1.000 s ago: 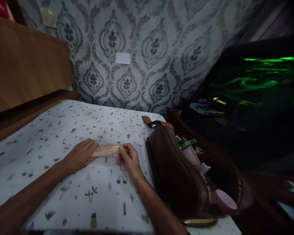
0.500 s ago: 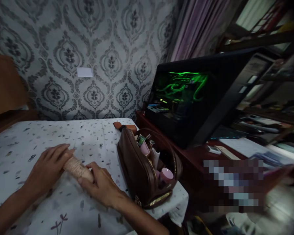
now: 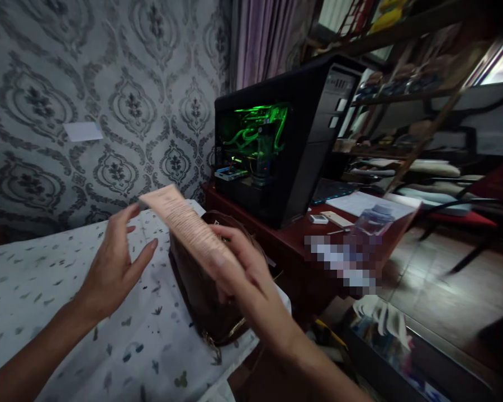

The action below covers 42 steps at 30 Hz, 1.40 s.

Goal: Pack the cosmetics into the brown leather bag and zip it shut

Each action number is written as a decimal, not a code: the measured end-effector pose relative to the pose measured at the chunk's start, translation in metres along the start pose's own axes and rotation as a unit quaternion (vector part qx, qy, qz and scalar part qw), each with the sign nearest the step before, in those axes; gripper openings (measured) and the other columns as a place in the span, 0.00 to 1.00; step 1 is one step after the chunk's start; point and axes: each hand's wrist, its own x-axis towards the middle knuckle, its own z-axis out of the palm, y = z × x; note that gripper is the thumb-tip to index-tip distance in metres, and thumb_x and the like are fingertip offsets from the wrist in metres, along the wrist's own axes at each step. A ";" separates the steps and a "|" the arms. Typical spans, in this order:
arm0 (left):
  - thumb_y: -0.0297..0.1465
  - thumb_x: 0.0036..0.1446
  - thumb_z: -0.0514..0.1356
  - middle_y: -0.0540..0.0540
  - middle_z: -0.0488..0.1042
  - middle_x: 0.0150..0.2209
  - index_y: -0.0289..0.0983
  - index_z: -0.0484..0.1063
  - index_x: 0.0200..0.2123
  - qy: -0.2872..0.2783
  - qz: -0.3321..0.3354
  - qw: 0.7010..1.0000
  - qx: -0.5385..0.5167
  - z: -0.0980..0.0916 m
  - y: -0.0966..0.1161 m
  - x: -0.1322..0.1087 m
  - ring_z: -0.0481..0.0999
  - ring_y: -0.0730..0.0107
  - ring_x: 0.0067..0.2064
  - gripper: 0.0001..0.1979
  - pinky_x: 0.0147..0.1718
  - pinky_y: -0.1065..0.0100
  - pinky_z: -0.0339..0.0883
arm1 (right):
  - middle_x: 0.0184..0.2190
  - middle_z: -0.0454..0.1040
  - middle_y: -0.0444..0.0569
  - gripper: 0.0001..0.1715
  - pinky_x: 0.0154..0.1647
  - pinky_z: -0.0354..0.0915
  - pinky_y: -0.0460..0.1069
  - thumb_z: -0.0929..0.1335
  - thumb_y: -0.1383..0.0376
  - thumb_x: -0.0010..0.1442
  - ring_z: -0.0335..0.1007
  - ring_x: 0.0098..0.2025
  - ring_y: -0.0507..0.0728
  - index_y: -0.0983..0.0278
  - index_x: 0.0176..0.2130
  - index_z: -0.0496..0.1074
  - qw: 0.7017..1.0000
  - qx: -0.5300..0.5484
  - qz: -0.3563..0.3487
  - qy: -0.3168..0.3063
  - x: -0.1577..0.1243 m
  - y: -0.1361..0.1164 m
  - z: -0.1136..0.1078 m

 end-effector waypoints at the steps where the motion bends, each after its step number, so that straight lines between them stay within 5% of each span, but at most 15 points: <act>1: 0.45 0.68 0.53 0.36 0.63 0.63 0.42 0.53 0.67 -0.033 0.003 0.999 -0.013 0.005 0.004 0.009 0.71 0.45 0.60 0.30 0.48 0.52 0.75 | 0.38 0.75 0.46 0.23 0.22 0.61 0.45 0.66 0.52 0.64 0.66 0.27 0.52 0.56 0.55 0.70 0.999 -0.025 -0.021 0.027 0.001 -0.003 -0.012; 6: 0.44 0.70 0.48 0.41 0.75 0.55 0.39 0.74 0.50 -0.203 0.105 0.969 -0.093 0.038 0.013 0.064 0.74 0.57 0.55 0.21 0.55 0.58 0.69 | 0.34 0.77 0.46 0.21 0.31 0.64 0.48 0.67 0.57 0.64 0.71 0.31 0.56 0.59 0.55 0.71 0.967 -0.205 -0.118 0.091 0.006 -0.004 -0.057; 14: 0.50 0.66 0.52 0.47 0.81 0.50 0.42 0.78 0.48 -0.441 0.150 0.883 -0.061 0.089 0.010 0.113 0.79 0.59 0.51 0.23 0.52 0.63 0.69 | 0.42 0.79 0.48 0.20 0.40 0.66 0.51 0.65 0.60 0.65 0.74 0.38 0.59 0.60 0.56 0.69 0.962 -0.234 -0.127 0.065 0.004 0.014 -0.071; 22: 0.46 0.68 0.49 0.48 0.81 0.47 0.41 0.79 0.46 -0.421 0.179 0.889 -0.012 0.080 0.009 0.104 0.79 0.59 0.48 0.22 0.48 0.66 0.70 | 0.42 0.77 0.52 0.20 0.35 0.63 0.51 0.63 0.60 0.66 0.72 0.34 0.59 0.62 0.56 0.68 0.932 -0.341 -0.124 0.013 0.014 0.029 -0.067; 33: 0.44 0.69 0.47 0.44 0.76 0.53 0.39 0.75 0.48 -0.399 0.111 0.909 -0.048 0.074 0.008 0.088 0.74 0.57 0.54 0.22 0.54 0.62 0.65 | 0.48 0.75 0.57 0.19 0.40 0.63 0.52 0.62 0.64 0.67 0.74 0.43 0.61 0.65 0.56 0.64 0.884 -0.463 -0.044 -0.039 0.021 0.015 -0.064; 42: 0.48 0.67 0.44 0.43 0.77 0.43 0.39 0.72 0.37 -0.370 0.107 0.922 -0.029 0.075 0.007 0.082 0.75 0.55 0.48 0.24 0.51 0.57 0.65 | 0.44 0.75 0.52 0.14 0.33 0.54 0.49 0.62 0.64 0.69 0.72 0.38 0.57 0.63 0.53 0.65 0.840 -0.536 -0.012 -0.083 0.022 0.010 -0.060</act>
